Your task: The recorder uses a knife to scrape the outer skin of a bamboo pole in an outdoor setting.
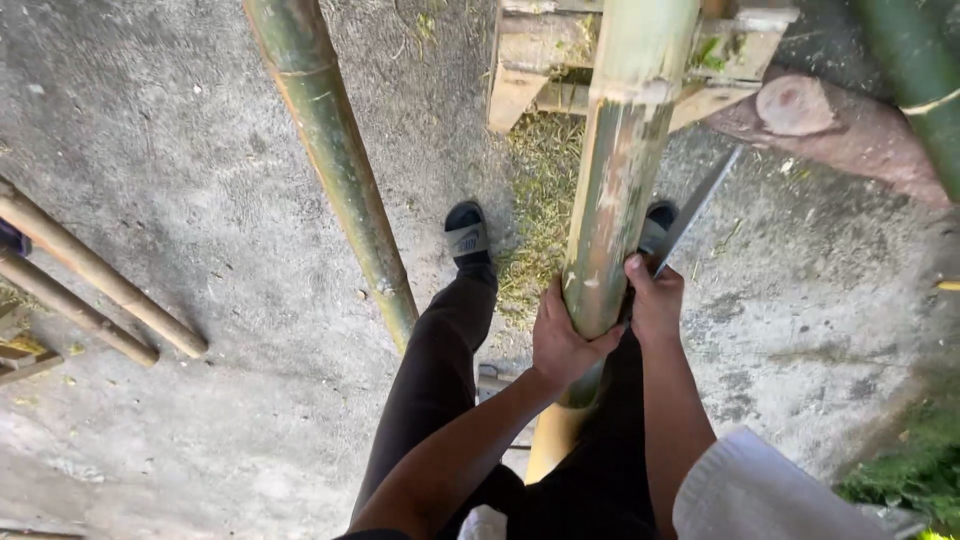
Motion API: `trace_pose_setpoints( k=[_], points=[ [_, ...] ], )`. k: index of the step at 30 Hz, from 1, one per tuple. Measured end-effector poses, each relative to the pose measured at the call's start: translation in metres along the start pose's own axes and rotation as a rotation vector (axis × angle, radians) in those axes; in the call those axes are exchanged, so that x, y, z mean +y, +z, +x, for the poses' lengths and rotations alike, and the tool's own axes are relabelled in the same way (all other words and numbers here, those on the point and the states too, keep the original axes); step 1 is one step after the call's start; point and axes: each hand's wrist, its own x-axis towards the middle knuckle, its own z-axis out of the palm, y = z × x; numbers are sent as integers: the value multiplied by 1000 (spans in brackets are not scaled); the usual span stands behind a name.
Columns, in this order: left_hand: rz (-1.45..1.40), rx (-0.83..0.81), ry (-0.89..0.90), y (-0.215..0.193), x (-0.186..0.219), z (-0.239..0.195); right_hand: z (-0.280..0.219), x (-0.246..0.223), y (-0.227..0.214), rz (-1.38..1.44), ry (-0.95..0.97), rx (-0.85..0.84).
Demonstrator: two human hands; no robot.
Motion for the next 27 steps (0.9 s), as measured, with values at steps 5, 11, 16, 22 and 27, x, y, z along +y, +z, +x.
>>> trace_pose_setpoints(
  k=[5, 11, 16, 22, 27],
  points=[
    [-33, -10, -3, -5, -3, -6, -4, 17, -9, -56, -3, 9],
    [-172, -100, -44, -10, -6, -2, 26, 15, -10, -22, 40, -33],
    [-195, -109, -66, -11, 3, 2, 76, 24, -11, -37, 24, -233],
    [-161, -12, 51, -7, 2, 4, 85, 27, 5, 83, -107, -312],
    [-137, -52, -73, -18, 22, -4, 58, -4, 21, 136, 85, -278]
  ],
)
